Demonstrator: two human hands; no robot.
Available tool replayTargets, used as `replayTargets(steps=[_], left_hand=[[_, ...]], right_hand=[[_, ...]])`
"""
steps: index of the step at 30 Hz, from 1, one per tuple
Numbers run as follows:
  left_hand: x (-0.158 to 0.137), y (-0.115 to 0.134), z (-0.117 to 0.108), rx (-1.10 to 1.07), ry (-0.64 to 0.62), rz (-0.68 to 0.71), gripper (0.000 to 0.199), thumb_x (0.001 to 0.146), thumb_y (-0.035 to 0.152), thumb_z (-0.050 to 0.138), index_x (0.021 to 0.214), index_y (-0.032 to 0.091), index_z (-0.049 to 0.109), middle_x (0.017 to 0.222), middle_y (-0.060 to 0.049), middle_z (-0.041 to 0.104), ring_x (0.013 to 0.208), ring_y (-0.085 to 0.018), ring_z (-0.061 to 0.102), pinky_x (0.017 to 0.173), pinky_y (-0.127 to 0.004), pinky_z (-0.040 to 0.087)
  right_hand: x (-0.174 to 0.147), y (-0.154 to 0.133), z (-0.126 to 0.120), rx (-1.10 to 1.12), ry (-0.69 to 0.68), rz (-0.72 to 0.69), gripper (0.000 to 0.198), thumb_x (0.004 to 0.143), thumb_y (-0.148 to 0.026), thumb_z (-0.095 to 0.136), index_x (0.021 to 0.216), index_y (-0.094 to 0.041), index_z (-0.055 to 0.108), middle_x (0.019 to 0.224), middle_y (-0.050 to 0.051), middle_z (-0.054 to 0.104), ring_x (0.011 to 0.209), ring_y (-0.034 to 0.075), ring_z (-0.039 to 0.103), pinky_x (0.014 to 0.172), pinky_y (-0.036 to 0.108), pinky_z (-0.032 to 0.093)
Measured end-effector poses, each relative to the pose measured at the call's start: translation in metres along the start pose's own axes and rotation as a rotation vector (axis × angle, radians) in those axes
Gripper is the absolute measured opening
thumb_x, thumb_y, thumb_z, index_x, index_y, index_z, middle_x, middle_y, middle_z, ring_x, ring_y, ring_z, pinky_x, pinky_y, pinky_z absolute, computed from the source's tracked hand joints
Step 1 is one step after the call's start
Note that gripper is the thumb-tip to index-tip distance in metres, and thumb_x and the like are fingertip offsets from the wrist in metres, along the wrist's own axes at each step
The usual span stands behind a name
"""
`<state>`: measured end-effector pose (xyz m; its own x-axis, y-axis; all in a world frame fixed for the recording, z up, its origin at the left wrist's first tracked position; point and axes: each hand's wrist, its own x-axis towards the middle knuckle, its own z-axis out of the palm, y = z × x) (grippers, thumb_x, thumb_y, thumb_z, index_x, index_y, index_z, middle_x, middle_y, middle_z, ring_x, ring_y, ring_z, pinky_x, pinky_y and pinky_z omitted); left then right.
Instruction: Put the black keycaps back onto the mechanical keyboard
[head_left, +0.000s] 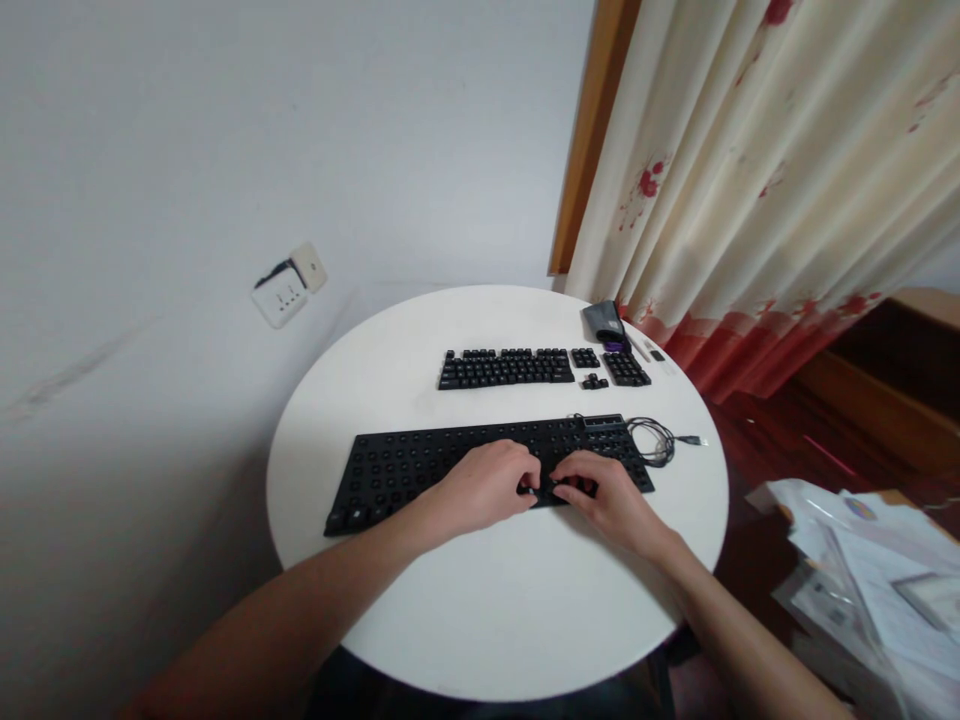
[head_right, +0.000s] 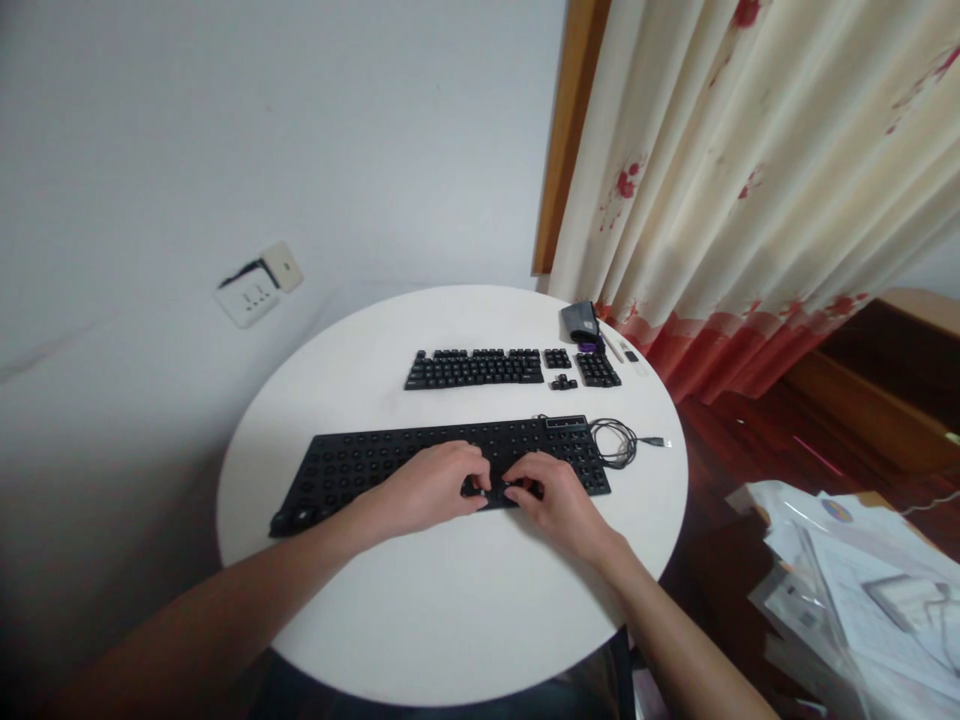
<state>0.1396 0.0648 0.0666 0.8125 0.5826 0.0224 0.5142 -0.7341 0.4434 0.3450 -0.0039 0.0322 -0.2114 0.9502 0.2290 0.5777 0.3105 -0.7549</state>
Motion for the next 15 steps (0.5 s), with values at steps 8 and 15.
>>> replayTargets(steps=[8, 15], left_hand=[[0.0003, 0.0009, -0.0006, 0.008, -0.012, -0.003, 0.003, 0.079, 0.024, 0.069, 0.081, 0.022, 0.071, 0.086, -0.002, 0.07, 0.086, -0.02, 0.062, 0.074, -0.029, 0.045], [0.0004, 0.0004, 0.0005, 0.017, 0.006, 0.012, 0.003, 0.079, 0.023, 0.068, 0.082, 0.022, 0.07, 0.086, 0.0, 0.069, 0.086, -0.019, 0.062, 0.075, -0.029, 0.044]], right_hand=[[-0.0034, 0.0009, 0.0019, -0.067, -0.01, -0.108, 0.011, 0.087, -0.02, 0.065, 0.096, -0.024, 0.07, 0.095, 0.005, 0.07, 0.09, 0.02, 0.062, 0.08, 0.034, 0.05], [-0.008, -0.0011, 0.0052, -0.239, -0.006, -0.245, 0.018, 0.089, -0.01, 0.058, 0.098, -0.02, 0.07, 0.098, 0.007, 0.068, 0.09, 0.02, 0.06, 0.077, 0.033, 0.051]])
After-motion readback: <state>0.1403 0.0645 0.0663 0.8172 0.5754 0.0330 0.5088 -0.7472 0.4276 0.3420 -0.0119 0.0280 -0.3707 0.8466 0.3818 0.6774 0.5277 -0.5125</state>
